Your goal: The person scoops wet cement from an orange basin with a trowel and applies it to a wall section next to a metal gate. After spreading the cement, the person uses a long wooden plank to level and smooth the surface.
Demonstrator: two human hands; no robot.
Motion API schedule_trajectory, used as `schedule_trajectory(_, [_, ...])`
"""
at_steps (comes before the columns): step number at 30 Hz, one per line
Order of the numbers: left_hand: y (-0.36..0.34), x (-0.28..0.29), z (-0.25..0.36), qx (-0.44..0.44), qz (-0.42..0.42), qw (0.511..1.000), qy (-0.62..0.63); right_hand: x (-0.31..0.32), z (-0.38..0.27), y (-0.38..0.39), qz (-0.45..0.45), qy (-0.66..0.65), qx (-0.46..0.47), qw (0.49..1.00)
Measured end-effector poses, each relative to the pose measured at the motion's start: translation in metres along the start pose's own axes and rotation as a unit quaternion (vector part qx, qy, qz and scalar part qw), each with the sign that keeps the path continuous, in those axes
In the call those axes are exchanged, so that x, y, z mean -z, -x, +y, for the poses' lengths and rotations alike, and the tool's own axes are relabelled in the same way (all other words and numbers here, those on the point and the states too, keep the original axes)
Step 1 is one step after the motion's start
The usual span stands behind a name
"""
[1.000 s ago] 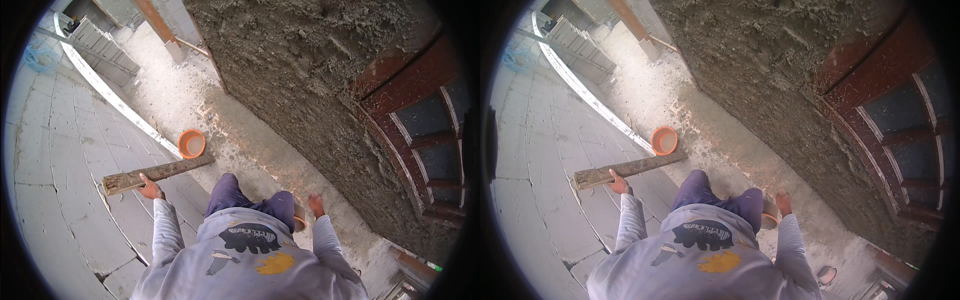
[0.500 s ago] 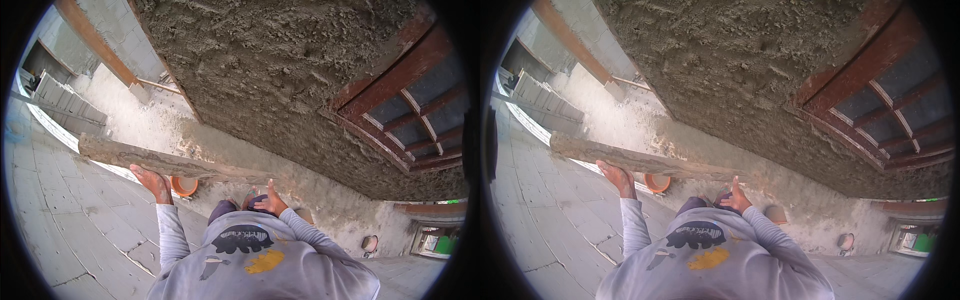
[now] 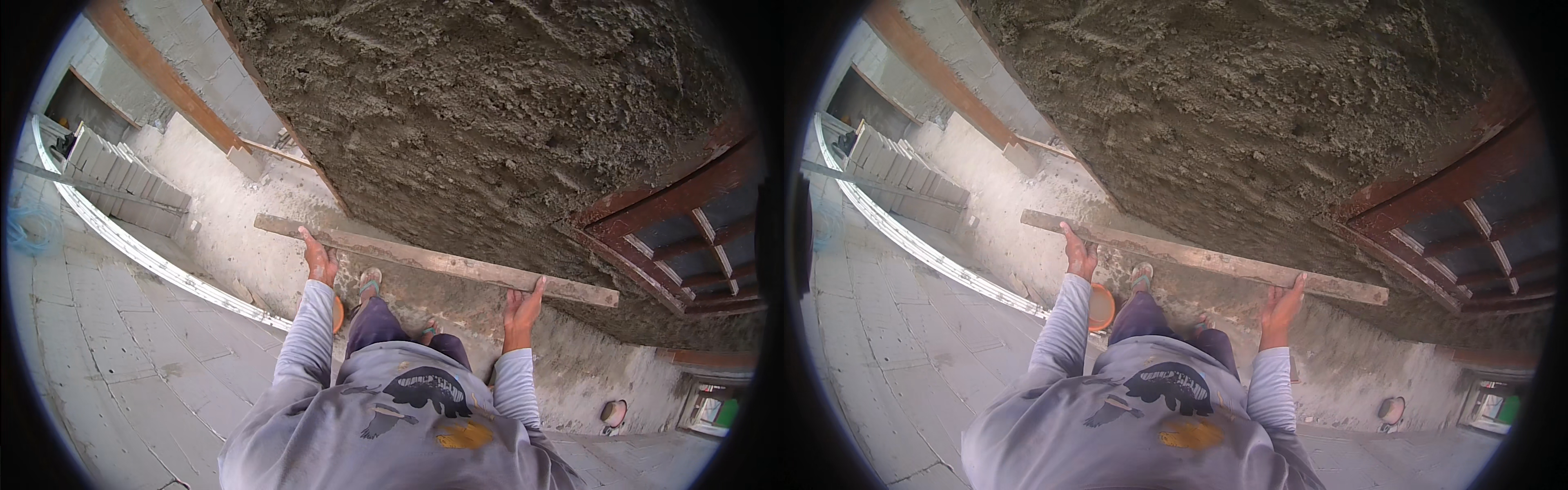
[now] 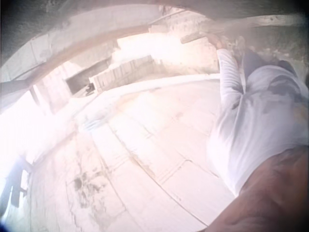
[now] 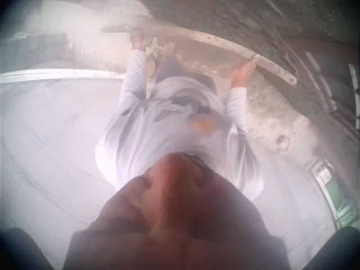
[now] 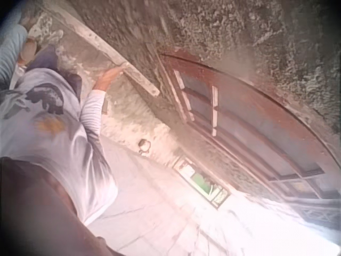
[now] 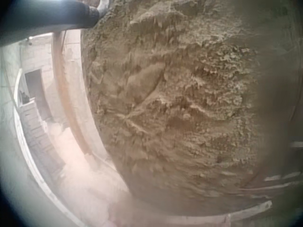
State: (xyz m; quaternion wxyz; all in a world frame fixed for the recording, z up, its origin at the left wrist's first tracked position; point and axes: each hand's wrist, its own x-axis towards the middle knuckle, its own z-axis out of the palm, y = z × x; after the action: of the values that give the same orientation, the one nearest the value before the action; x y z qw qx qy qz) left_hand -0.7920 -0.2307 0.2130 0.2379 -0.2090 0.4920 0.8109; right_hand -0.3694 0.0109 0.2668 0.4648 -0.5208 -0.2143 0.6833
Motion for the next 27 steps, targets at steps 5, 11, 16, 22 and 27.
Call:
schedule_trajectory(5, [-0.141,-0.037,-0.042,0.074,-0.037,0.996,-0.017,-0.053,0.010,-0.016,0.051,-0.029,0.092,0.994])
schedule_trajectory(11, [-0.232,-0.063,-0.050,0.177,-0.034,0.983,-0.031,-0.103,0.024,-0.028,0.126,-0.024,0.121,0.984])
schedule_trajectory(16, [-0.227,-0.066,-0.045,0.182,-0.014,0.983,0.026,-0.101,0.040,-0.011,0.087,-0.084,0.133,0.984])
schedule_trajectory(22, [-0.254,-0.004,-0.046,0.137,0.049,0.977,0.155,-0.063,0.062,0.024,-0.051,-0.147,0.102,0.983])
schedule_trajectory(27, [-0.223,-0.011,-0.017,0.217,-0.128,0.946,0.203,-0.091,0.056,0.049,0.020,-0.189,0.106,0.976])
